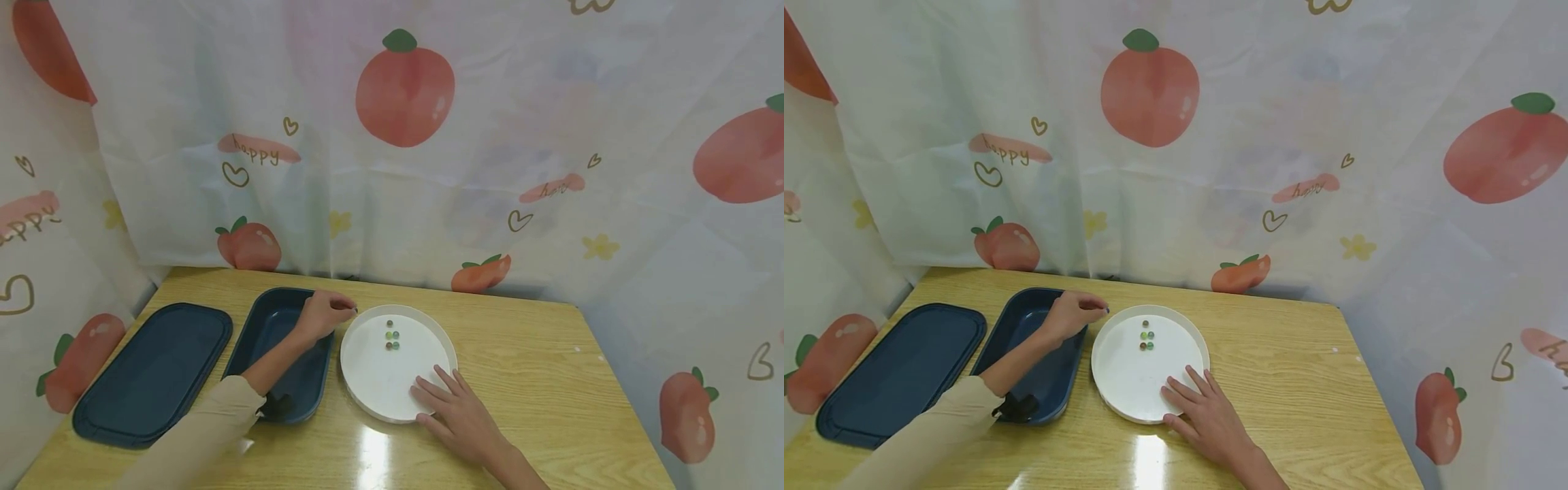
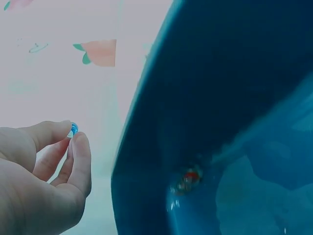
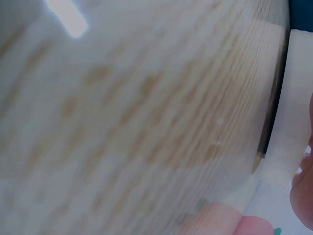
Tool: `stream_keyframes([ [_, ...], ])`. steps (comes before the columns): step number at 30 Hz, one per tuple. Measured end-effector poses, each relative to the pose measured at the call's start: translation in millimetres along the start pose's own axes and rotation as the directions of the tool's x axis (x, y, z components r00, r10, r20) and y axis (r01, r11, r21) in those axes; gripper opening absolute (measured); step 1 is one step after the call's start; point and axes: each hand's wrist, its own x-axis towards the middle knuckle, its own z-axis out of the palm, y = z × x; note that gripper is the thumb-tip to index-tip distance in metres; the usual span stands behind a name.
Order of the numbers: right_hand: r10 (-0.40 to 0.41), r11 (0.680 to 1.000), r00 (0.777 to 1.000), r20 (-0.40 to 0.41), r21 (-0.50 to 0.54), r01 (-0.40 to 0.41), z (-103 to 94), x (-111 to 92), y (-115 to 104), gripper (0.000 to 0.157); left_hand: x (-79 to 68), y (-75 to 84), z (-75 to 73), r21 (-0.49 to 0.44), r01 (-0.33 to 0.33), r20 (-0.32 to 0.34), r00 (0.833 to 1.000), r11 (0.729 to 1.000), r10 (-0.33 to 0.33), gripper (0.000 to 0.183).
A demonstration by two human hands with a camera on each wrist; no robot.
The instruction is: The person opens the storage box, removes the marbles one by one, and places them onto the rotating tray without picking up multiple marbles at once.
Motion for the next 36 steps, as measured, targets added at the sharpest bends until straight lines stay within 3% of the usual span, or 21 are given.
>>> stream_keyframes([
  [20, 0.009, 1.0, 1.0, 0.025, 0.001, -0.009, -1.1, 0.4, -0.7, 0.046, 0.3, 15.1, 51.5, -0.005, -0.021, 0.092, 0.996, 1.0, 0.022, 0.007],
  [36, 0.001, 1.0, 1.0, 0.008, 0.007, -0.001, -0.2, -0.8, 0.5, 0.045, -13.3, 13.0, 73.2, 0.064, -0.021, 0.121, 0.993, 0.998, 0.013, 0.003],
])
